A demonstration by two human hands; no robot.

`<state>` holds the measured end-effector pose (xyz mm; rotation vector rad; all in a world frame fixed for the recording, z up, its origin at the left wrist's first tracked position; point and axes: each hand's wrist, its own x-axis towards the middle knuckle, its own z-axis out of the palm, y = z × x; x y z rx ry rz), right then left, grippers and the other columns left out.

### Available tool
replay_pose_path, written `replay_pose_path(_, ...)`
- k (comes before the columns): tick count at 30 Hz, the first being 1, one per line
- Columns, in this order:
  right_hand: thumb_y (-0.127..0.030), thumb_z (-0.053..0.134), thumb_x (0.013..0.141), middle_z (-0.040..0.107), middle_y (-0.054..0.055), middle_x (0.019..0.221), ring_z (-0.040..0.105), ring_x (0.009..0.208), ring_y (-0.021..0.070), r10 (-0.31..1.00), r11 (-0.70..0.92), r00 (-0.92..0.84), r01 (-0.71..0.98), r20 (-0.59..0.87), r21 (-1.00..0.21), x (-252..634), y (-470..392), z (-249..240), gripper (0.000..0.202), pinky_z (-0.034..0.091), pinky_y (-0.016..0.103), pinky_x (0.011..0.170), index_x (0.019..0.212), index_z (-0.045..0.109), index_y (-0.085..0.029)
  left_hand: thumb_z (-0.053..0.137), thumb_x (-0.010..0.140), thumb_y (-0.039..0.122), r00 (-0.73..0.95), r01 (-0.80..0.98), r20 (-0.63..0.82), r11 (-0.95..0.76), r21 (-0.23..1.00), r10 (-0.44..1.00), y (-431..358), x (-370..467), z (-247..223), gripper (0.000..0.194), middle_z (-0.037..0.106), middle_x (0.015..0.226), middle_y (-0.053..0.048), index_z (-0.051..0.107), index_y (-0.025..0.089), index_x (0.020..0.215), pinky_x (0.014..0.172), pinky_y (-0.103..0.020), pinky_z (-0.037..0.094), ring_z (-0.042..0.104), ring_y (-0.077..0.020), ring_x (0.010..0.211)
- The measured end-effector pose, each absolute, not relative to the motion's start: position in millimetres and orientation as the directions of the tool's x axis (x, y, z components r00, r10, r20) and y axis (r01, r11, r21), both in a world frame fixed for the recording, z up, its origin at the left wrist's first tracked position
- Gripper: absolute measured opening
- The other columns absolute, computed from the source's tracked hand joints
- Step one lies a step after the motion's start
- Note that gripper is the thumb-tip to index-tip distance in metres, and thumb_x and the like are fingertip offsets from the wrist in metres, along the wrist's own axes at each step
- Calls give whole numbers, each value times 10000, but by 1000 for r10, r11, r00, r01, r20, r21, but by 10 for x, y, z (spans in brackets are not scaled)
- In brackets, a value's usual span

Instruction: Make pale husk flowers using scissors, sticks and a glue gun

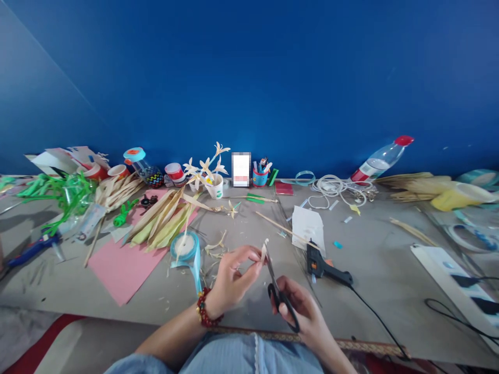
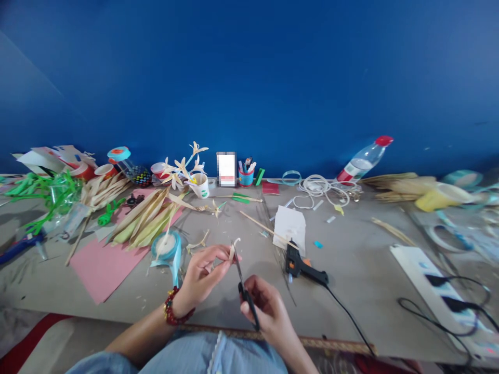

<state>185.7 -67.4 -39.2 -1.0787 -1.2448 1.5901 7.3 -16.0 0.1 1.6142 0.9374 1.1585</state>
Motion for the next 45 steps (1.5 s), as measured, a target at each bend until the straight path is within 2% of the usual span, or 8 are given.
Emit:
replay_pose_path(14,-671,696,714,519,-6,653,437,574,135,950,-183,-280,-130,-141,-974,1820,-703,-422,517,323,244,546,760,491,-200,573,885,183,231,-31,226,-225,974,946,-165,129,-49,128,732,851,-80,618,176,765,822,-323,503,671,-208,858)
replay_pose_path(21,-646,687,750,520,-7,664,450,568,128,955,-159,-278,-199,-100,-967,1783,-715,-459,488,354,242,552,791,492,-199,577,889,188,234,-100,223,-205,974,946,-165,147,-37,123,722,844,-84,621,162,777,794,-315,497,661,-201,831)
replay_pose_path(45,-655,660,770,530,-6,640,440,541,123,969,-124,-236,-202,-75,-972,1780,-772,-565,481,323,244,529,772,495,-203,583,889,202,264,-117,207,-182,976,942,-151,134,-26,135,745,872,-81,645,167,774,798,-300,486,672,-199,847)
